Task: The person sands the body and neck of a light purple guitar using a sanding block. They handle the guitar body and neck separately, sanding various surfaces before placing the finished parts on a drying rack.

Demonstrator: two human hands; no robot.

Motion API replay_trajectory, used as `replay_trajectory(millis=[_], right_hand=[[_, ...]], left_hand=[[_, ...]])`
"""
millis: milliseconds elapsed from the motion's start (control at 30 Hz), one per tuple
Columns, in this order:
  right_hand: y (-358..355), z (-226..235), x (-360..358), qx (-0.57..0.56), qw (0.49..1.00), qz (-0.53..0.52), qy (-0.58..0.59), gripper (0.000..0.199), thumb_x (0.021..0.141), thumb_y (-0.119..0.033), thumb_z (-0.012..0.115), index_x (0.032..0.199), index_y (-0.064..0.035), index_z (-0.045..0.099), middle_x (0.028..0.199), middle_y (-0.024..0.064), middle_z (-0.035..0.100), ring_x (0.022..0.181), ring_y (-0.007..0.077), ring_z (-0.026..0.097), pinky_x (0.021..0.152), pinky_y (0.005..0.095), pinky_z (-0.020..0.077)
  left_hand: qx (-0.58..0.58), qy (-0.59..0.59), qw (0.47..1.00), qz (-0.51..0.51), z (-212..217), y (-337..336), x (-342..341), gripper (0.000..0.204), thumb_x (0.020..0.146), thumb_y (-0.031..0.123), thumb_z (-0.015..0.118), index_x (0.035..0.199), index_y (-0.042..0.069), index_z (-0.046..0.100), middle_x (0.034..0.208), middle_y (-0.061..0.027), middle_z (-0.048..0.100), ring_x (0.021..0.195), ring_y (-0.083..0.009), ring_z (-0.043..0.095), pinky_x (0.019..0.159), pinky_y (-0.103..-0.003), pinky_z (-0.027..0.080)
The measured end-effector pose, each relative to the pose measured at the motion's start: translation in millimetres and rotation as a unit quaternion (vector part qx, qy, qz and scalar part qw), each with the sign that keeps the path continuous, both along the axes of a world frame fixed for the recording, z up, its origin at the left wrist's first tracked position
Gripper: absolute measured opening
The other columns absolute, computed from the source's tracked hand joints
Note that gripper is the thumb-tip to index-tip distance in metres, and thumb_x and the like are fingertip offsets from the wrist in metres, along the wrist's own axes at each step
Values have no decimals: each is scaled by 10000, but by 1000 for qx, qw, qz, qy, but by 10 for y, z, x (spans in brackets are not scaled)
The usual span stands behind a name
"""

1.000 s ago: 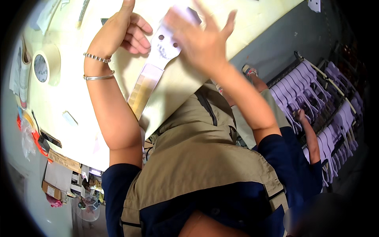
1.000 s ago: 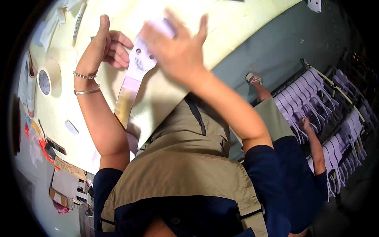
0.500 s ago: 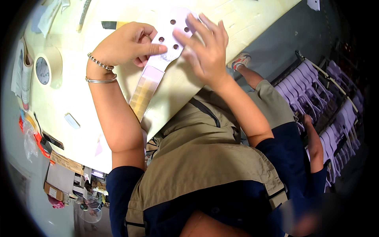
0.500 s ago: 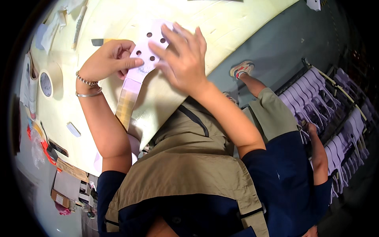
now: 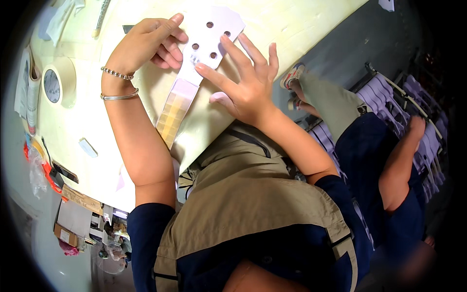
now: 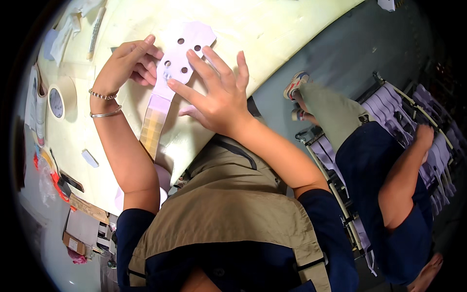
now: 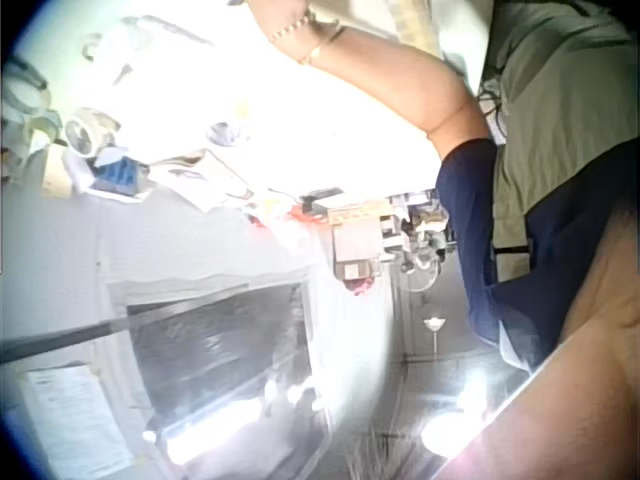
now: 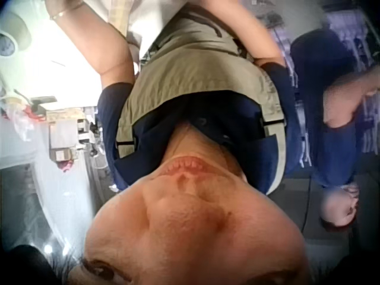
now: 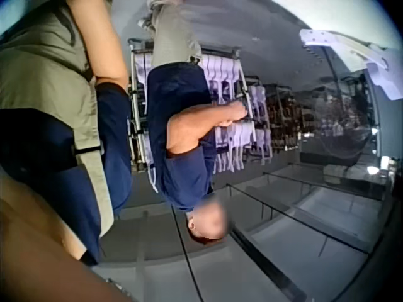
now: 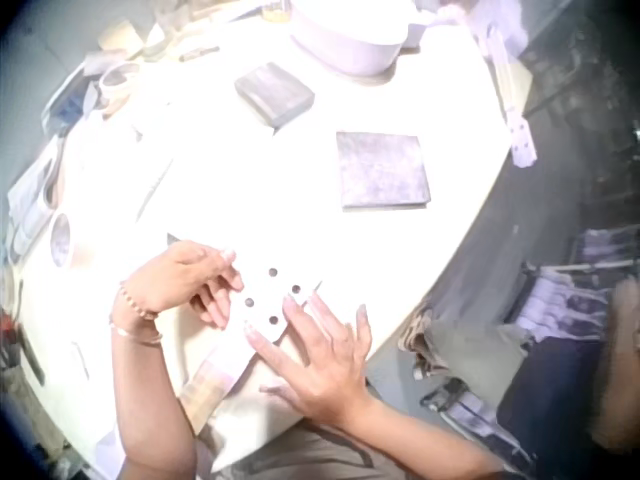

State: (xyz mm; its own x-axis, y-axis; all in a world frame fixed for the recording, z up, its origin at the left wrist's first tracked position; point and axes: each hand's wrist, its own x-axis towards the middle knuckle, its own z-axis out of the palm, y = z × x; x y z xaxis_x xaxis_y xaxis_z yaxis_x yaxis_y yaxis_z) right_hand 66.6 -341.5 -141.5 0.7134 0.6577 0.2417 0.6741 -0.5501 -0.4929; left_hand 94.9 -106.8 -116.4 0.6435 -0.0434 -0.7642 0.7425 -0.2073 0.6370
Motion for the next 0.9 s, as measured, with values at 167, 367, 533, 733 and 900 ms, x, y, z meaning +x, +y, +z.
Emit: replay_trajectory(millis=[167,367,533,733,900], right_hand=[[-199,151,216,3,999,39,-10,474,583,-441,766,1036,-320,698,1333,40,523,1308,267,369,1113,557,69],[-183,-47,1424,-17,993,-28,-117,759,589,-525,795,1247,-202,598,1351,154,451,1280,357,386,1097,525,194],[-111,-169,2232,-213,968,48,-126,1096,546,-613,789,1440,-166,339,1429,251,301,1281,419,334,1090,637,90],[-159,85,2013,-97,993,53,38,958,565,-532,816,1380,-203,436,1298,244,413,1230,413,382,1095,616,126],[-173,129,1279,-53,978,202,28,947,508,-516,824,1353,-229,507,1407,147,416,1289,370,380,1043,605,253]], left_hand=[[-54,-17,996,-70,-27,-2,26,421,849,402,686,909,-10,628,663,-59,638,591,-123,636,523,-225,498],[-70,-85,978,-176,-109,-53,-86,480,586,249,890,847,-4,576,626,6,482,620,-95,466,565,-249,410],[-31,-49,985,-160,31,-126,-9,388,708,284,824,788,-16,592,621,-41,551,531,-99,529,489,-246,459],[-56,-45,987,-147,-16,-82,-3,351,828,310,727,833,-23,615,622,-33,581,516,-90,558,491,-230,493],[-91,-61,983,-147,-71,-8,-74,305,868,260,684,974,-22,633,709,-33,627,564,-86,593,498,-211,484]])
